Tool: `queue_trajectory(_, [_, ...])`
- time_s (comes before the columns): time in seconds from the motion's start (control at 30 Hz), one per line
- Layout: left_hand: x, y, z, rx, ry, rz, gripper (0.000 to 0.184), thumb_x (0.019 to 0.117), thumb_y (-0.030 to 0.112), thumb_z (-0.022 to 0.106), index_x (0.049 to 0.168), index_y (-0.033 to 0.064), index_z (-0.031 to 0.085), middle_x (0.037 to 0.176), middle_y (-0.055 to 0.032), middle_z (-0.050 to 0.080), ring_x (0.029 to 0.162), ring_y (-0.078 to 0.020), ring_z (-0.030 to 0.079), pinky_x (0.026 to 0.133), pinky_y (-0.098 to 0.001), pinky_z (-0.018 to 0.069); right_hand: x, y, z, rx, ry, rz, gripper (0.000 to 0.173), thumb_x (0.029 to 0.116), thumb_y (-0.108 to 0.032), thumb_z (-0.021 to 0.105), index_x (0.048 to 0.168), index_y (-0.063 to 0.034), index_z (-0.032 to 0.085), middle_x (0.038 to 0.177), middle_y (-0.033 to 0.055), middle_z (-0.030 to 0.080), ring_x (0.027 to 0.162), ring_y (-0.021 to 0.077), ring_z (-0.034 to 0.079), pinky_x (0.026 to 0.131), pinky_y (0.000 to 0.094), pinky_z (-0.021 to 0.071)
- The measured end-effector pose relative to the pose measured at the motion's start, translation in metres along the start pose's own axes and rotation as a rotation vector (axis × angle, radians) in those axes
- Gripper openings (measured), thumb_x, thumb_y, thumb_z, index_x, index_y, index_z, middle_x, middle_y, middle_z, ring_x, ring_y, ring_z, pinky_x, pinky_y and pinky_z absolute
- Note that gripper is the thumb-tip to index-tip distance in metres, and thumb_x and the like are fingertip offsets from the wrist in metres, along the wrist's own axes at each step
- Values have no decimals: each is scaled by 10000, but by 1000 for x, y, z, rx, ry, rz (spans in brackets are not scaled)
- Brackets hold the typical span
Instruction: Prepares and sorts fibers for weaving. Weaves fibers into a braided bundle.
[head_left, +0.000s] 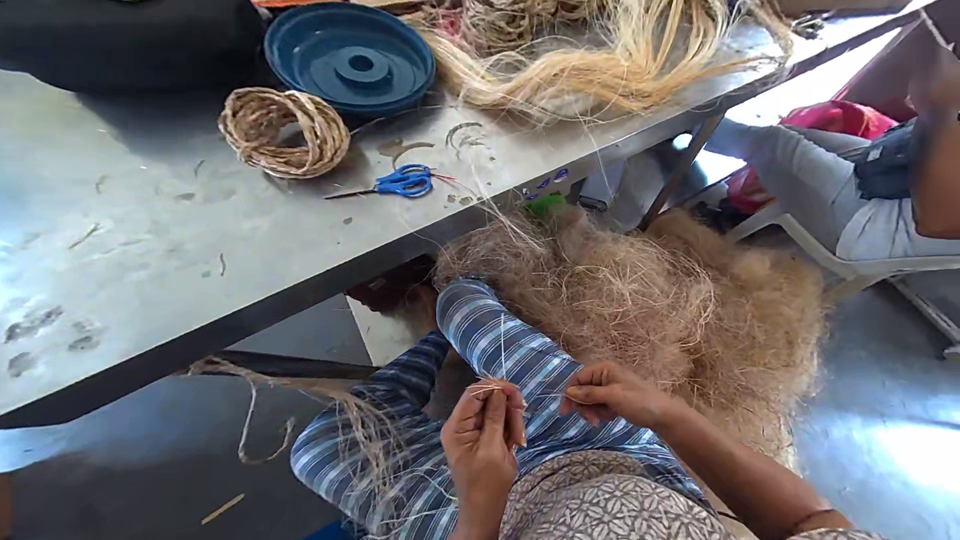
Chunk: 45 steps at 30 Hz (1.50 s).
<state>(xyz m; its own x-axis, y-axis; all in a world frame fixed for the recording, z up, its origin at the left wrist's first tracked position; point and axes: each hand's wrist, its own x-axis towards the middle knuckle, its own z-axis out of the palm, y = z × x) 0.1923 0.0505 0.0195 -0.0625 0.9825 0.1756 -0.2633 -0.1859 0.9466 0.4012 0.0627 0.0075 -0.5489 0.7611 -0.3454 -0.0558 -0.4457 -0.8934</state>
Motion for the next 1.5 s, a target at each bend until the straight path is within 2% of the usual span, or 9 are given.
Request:
queue_trajectory(0.23, [5, -10, -1, 35, -68, -52, 251, 1054, 27, 449, 1008, 78, 690, 1124, 0, 756, 529, 60, 544, 457, -102, 446, -71, -32, -75, -262, 355, -112, 248, 994, -102, 517, 1050, -79, 757, 629, -153, 558, 517, -87, 443, 489, 116, 377])
queue_trajectory(0.43, [11, -14, -22, 91, 10, -16, 286, 1058, 35, 433, 1004, 109, 703, 944, 68, 752, 545, 61, 525, 489, -97, 426, -107, -23, -117, -247, 1014, -258, 368, 1066, -97, 374, 1174, -19, 717, 696, -76, 621, 522, -34, 448, 487, 144, 372])
queue_trajectory(0.53, [12, -16, -24, 116, 45, -14, 290, 1049, 12, 428, 980, 108, 692, 915, 80, 748, 540, 68, 518, 488, -92, 416, -76, 13, -96, -470, 765, -88, 368, 1009, -54, 396, 1238, 48, 665, 889, 40, 706, 696, 49, 600, 690, 260, 526])
queue_trajectory(0.7, [5, -32, -21, 256, -60, -62, 246, 1034, 21, 455, 1000, 106, 684, 890, 123, 731, 559, 95, 500, 505, -87, 405, -9, 107, -82, -972, 297, 568, 328, 1018, -104, 523, 1298, -69, 692, 1206, 258, 686, 1170, 457, 631, 993, 662, 460])
queue_trajectory(0.97, [5, -60, -12, 425, -129, -201, 213, 1004, 11, 465, 961, 3, 674, 844, 79, 692, 574, 90, 465, 529, -95, 388, -51, 173, -92, -1076, 211, 778, 597, 1023, -4, 444, 1603, -112, 355, 1385, 295, 570, 1238, 500, 576, 1013, 640, 457])
queue_trajectory(1.1, [9, -70, -10, 472, -202, -211, 207, 1009, 20, 483, 966, -7, 684, 859, 58, 694, 602, 84, 488, 553, -100, 406, -62, 103, -99, -840, 209, 638, 370, 1046, -140, 556, 1405, -107, 639, 1334, 223, 653, 1265, 410, 598, 1093, 611, 419])
queue_trajectory(1.3, [12, -69, -9, 453, -200, -252, 217, 1015, 17, 474, 968, 7, 686, 843, 69, 700, 565, 79, 467, 524, -104, 384, -77, -1, -154, -745, 1115, 217, 277, 1037, -212, 602, 1104, 23, 731, 995, 211, 730, 925, 357, 705, 880, 584, 537])
queue_trajectory(1.4, [21, -54, -5, 410, -260, -172, 214, 1007, 15, 476, 964, 18, 686, 847, 90, 694, 582, 97, 472, 540, -89, 396, -52, 23, -214, -610, 1467, 216, 596, 1047, -441, 558, 1434, 13, 540, 1348, 314, 592, 1264, 498, 554, 1063, 678, 397])
queue_trajectory(1.5, [39, -36, 9, 381, -383, -40, 218, 1010, 30, 488, 987, 18, 705, 941, 60, 720, 656, 98, 526, 590, -92, 439, -7, 46, -209, -462, 1344, 263, 618, 1084, -430, 472, 1516, 10, 427, 1414, 320, 540, 1309, 470, 533, 1095, 625, 415])
